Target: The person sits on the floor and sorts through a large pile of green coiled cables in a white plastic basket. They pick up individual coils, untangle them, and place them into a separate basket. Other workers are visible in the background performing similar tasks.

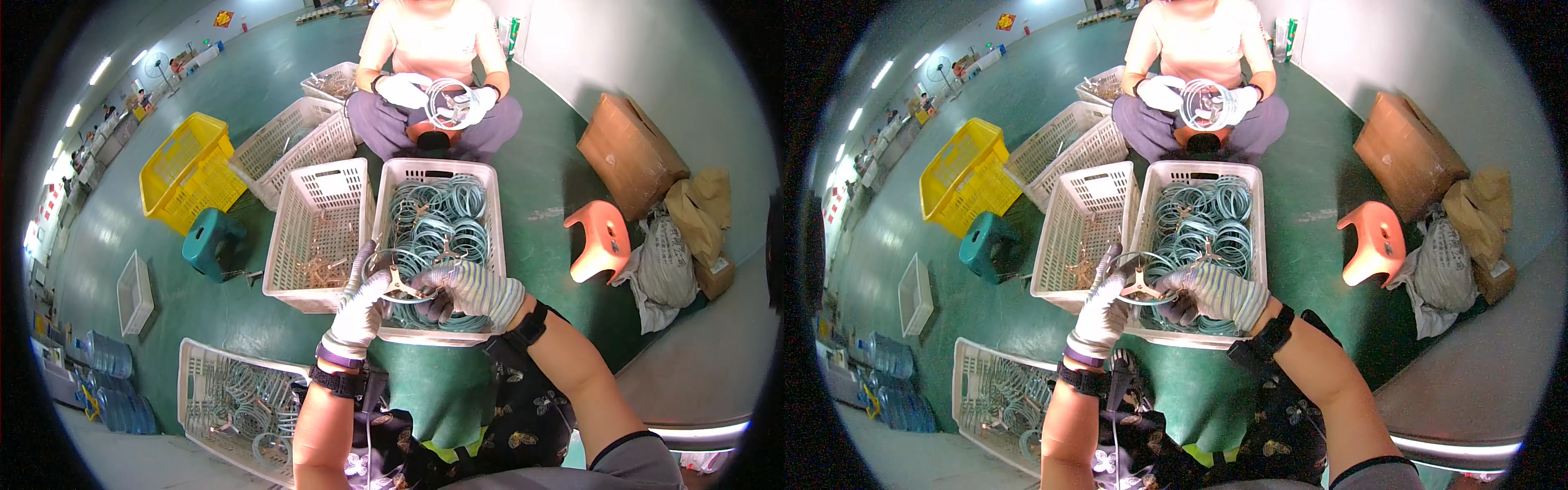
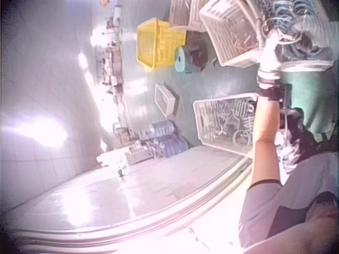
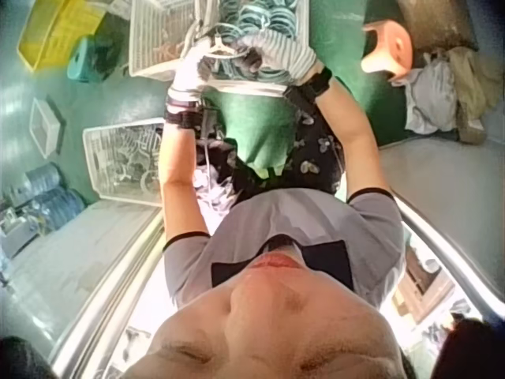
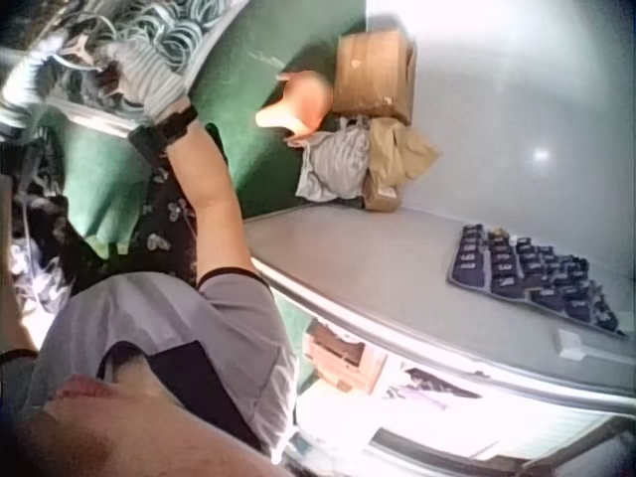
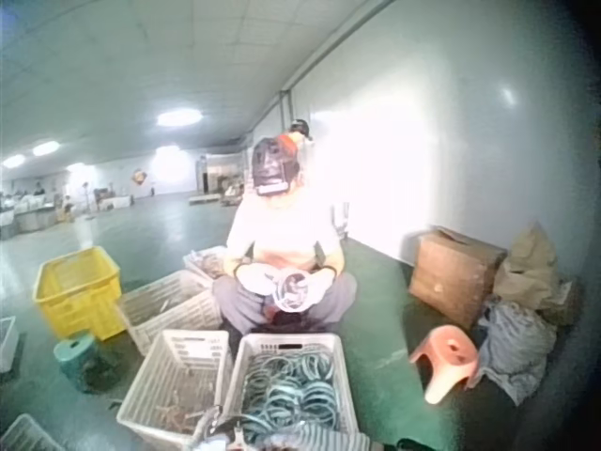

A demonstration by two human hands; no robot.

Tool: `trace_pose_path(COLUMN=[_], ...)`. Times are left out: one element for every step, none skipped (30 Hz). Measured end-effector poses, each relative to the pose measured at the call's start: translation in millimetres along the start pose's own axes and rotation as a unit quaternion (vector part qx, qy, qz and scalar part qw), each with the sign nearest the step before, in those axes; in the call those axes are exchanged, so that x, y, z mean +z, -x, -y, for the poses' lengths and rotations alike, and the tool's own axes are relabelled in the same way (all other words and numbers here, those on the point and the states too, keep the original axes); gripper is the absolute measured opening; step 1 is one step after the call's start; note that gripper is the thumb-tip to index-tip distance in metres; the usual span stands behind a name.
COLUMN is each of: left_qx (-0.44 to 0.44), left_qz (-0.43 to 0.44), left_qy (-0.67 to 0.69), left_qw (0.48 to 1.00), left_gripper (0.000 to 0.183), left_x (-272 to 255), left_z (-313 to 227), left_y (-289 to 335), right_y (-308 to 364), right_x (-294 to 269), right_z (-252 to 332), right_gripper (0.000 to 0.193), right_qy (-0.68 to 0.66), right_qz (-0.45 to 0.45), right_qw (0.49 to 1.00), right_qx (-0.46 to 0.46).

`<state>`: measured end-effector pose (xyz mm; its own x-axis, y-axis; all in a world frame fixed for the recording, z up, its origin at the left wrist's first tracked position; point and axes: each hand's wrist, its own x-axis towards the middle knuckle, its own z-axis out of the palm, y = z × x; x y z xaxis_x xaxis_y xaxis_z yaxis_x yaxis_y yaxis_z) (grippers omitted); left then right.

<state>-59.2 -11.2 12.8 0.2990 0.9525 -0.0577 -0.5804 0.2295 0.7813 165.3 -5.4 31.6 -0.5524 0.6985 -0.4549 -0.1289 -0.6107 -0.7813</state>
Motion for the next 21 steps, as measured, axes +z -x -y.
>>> trace_pose_path(left_qx=[-0.012,-0.022,-0.032,-0.015,0.002,0.020,0.039,0.057,0.049,0.053,0.066,0.078,0.091,0.090,0.090,0.089,0.073,0.074,0.073,0.075,0.065], left_qz=[0.000,0.004,0.007,0.002,-0.002,-0.019,-0.038,-0.055,-0.032,-0.027,-0.039,-0.046,-0.064,-0.063,-0.064,-0.065,-0.063,-0.067,-0.071,-0.080,-0.067], left_qy=[-0.013,-0.023,-0.033,-0.025,-0.018,-0.002,0.014,0.029,0.090,0.100,0.105,0.109,0.101,0.102,0.103,0.104,0.109,0.101,0.093,0.085,0.087], left_qw=[1.000,0.999,0.999,1.000,1.000,1.000,0.998,0.996,0.994,0.993,0.992,0.990,0.989,0.989,0.989,0.988,0.989,0.990,0.990,0.990,0.992], left_gripper=[0.081,0.081,0.080,0.078,0.076,0.074,0.072,0.070,0.069,0.068,0.067,0.065,0.065,0.066,0.067,0.067,0.068,0.064,0.060,0.057,0.056], left_x=[-3.8,-8.9,-15.1,-17.9,-19.0,-18.8,-18.4,-17.2,-15.8,-12.8,-17.9,-20.3,-25.4,-23.4,-20.8,-19.7,-23.0,-23.1,-20.9,-21.5,-22.0], left_z=[-1.6,-2.8,-4.2,-4.6,-5.4,-8.3,-13.5,-19.5,-25.4,-25.6,-28.0,-29.7,-27.6,-27.8,-29.2,-30.5,-30.0,-29.2,-28.3,-29.1,-30.7], left_y=[2.0,3.4,4.8,6.1,7.2,8.3,10.2,12.3,13.0,9.6,12.6,14.1,12.8,11.9,13.4,14.3,13.2,12.3,10.6,11.7,12.4], right_y=[-2.6,-4.4,-3.0,-9.6,-20.6,-32.2,-46.5,-62.9,-77.7,-91.2,-94.9,-93.9,-98.5,-102.3,-105.6,-109.8,-114.3,-116.7,-122.7,-125.5,-121.6], right_x=[-1.4,-3.1,-1.9,-10.2,-25.6,-42.0,-56.6,-73.7,-95.6,-128.1,-121.6,-118.2,-112.8,-108.1,-103.3,-101.7,-104.2,-106.6,-110.3,-101.0,-95.4], right_z=[-0.3,0.6,5.5,6.5,3.8,-2.6,-11.9,-22.1,-37.9,-59.0,-74.3,-88.5,-101.3,-115.7,-129.7,-139.6,-141.4,-143.7,-142.6,-129.4,-115.6], right_gripper=[0.030,0.030,0.032,0.030,0.028,0.026,0.022,0.018,0.011,0.009,0.016,0.024,0.029,0.031,0.031,0.032,0.031,0.027,0.026,0.026,0.027], right_qy=[0.020,0.040,0.074,0.070,0.067,0.063,0.117,0.171,0.194,0.169,0.393,0.595,0.635,0.659,0.697,0.733,0.756,0.779,0.755,0.732,0.714], right_qz=[0.004,0.008,0.019,-0.010,-0.039,-0.068,-0.137,-0.205,-0.242,-0.218,-0.202,-0.203,-0.193,-0.222,-0.236,-0.251,-0.223,-0.221,-0.227,-0.227,-0.223], right_qw=[1.000,0.999,0.997,0.997,0.995,0.992,0.978,0.957,0.950,0.961,0.897,0.778,0.748,0.718,0.675,0.629,0.606,0.578,0.607,0.635,0.661], right_qx=[0.003,0.005,-0.007,-0.034,-0.061,-0.090,-0.100,-0.112,-0.045,0.013,0.012,0.008,0.017,0.042,0.056,0.070,0.109,0.101,0.097,0.092,0.058])
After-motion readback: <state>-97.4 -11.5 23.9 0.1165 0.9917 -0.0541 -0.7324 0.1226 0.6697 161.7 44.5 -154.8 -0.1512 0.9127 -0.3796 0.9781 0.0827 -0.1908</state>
